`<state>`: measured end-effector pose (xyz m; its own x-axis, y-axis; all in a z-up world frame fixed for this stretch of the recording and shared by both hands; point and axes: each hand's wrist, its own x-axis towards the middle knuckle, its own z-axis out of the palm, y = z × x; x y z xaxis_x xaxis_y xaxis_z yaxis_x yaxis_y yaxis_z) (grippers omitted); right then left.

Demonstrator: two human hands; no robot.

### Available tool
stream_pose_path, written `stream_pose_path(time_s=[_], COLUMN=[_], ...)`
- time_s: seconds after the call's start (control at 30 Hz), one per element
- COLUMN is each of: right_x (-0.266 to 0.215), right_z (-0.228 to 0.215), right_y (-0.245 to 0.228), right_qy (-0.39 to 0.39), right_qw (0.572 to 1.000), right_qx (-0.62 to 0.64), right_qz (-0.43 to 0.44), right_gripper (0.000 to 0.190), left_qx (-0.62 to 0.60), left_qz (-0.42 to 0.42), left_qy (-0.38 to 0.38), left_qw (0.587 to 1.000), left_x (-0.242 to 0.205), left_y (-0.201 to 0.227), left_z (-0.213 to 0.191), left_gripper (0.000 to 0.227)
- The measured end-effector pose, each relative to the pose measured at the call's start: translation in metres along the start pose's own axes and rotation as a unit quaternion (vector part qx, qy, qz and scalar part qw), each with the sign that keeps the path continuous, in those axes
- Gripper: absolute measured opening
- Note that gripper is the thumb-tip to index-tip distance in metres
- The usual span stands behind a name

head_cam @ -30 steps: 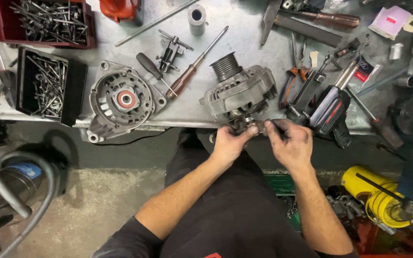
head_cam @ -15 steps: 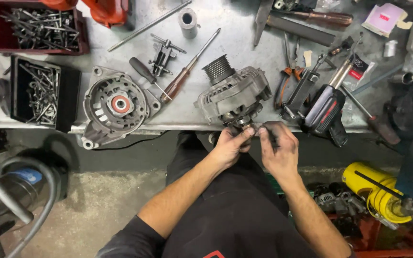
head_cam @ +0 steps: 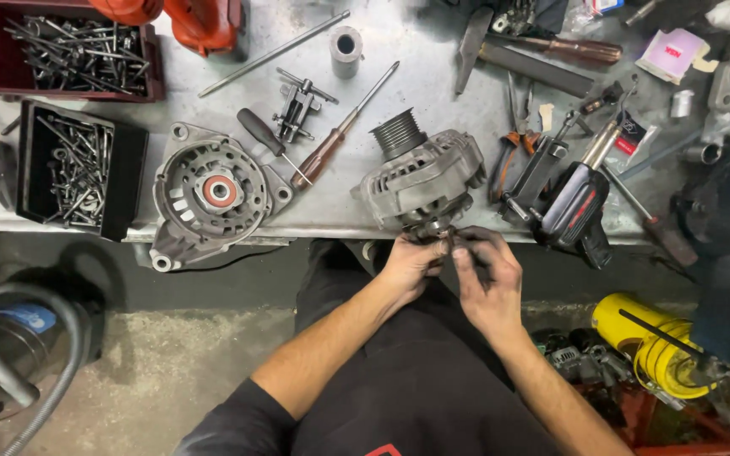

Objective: The person works on a disassembled alternator on a cluttered metal workbench, using a screwdriver to tighten or adjust components on the front of the unit. They rotate the alternator to access different sides and continue manipulating the internal parts with the tool.

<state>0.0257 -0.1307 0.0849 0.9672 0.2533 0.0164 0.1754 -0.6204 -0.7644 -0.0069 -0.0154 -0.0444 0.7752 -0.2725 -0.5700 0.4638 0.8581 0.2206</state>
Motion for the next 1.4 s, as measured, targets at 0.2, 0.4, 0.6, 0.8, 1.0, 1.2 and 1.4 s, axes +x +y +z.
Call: stream_pose_path(time_s=[0.2,0.4,0.6,0.8,1.0,1.2,1.4], right_x=[0.009,0.004,0.011,0.010,0.000,0.003,0.002], right_z=[-0.004,0.000,-0.001,-0.004,-0.008,-0.004,-0.002], right_y=[-0.008,0.005,0.006,0.014,0.019,0.015,0.005], right_qy=[-0.002,0.035,0.058,0.040,-0.021,-0.020,0.013], right_qw=[0.999,0.991,0.994,0.992,0.992,0.995,0.996], right_qx=[0.009,-0.001,-0.028,-0.028,0.108,0.045,-0.079], right_qz=[0.032,0.129,0.085,0.119,0.068,0.091,-0.045], right_gripper=[0.020,0.017,0.017,0.018,0.034,0.051,0.037], left_qx=[0.064,0.073,0.155,0.143,0.063,0.115,0.018], left_qz=[-0.014,-0.018,0.021,0.160,0.078,-0.012,-0.015], left_qy=[0.040,0.017,0.057,0.050,0.058,0.082,0.045], left_qw=[0.997,0.997,0.986,0.976,0.993,0.990,0.999], left_x=[0.007,0.000,-0.006,-0.001,-0.002,-0.006,-0.002], left_y=[-0.008,0.006,0.016,0.002,0.002,0.018,0.013], left_z=[-0.008,0.010,0.020,0.029,0.036,0.046,0.028], left_gripper=[0.031,0.033,0.025,0.016,0.017,0.020,0.028])
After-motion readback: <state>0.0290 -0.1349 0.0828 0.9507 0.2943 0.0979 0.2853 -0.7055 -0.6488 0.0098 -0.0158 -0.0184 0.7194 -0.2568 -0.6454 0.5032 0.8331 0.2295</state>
